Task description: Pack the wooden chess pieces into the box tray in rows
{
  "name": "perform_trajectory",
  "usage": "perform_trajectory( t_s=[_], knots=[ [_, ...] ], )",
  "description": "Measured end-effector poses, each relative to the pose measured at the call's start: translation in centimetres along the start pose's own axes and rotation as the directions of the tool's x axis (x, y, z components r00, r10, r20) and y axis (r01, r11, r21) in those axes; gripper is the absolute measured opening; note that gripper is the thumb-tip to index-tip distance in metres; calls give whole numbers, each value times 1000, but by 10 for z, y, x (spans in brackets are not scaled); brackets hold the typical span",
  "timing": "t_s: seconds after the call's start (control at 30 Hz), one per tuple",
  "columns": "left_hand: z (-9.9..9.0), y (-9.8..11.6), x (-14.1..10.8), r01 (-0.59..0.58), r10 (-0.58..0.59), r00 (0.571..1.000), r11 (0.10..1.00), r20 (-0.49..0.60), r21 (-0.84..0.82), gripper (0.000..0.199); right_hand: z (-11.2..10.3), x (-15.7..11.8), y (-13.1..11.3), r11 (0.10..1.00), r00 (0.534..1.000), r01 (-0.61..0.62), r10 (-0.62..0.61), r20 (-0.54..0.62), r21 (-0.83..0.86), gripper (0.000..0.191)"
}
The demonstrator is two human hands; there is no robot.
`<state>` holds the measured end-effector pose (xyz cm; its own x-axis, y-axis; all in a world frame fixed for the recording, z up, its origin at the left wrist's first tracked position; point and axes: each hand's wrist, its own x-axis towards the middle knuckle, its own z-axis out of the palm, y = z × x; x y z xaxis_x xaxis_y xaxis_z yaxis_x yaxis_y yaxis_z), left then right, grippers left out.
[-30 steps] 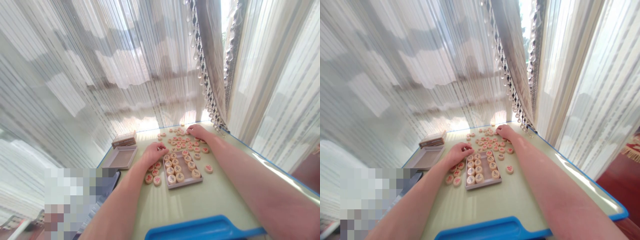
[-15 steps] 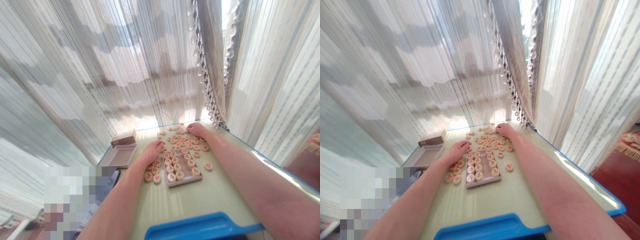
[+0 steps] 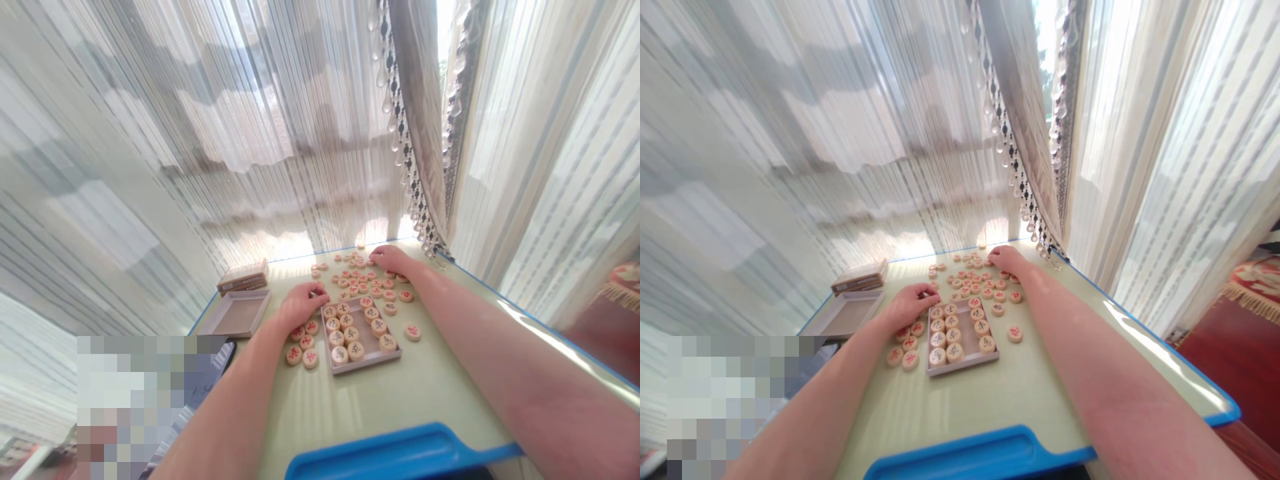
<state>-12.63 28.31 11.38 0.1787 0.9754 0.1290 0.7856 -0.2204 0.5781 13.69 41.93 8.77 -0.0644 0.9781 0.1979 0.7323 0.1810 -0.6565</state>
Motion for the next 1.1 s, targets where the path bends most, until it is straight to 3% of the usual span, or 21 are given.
perform_trajectory(
  t_s=[0.2, 0.37, 0.6, 0.77, 0.9, 1.0, 1.1],
  knots=[
    [2, 0, 2, 28, -28, 999, 999, -36, -21, 34, -7, 0, 2, 985, 997, -59, 67, -44, 164, 41],
    [3, 0, 2, 40, -40, 999, 999, -36, -16, 34, -10, 1, 4, 901, 982, -134, 175, -64, 413, 38],
    [4, -2, 2, -14, 13, 998, 1000, -57, -14, 31, -17, -9, -15, 916, 966, -58, 152, -210, 398, 31],
    [6, -5, 1, -50, 51, 994, 999, -94, 5, 32, -40, -36, -72, 894, 929, 177, -14, -369, 411, 29],
    [6, -6, 0, -79, 79, 992, 997, -98, 3, 33, -49, -81, -116, 910, 938, 331, -289, -190, 251, 26],
    [6, -6, 0, -78, 79, 991, 997, -106, 11, 34, -39, -115, -119, 841, 836, 539, -528, -149, 43, 19],
    [6, -8, 0, -56, 59, 992, 998, -111, 29, 37, -24, -136, -96, 779, 765, 626, -616, -190, -5, 17]
  ],
)
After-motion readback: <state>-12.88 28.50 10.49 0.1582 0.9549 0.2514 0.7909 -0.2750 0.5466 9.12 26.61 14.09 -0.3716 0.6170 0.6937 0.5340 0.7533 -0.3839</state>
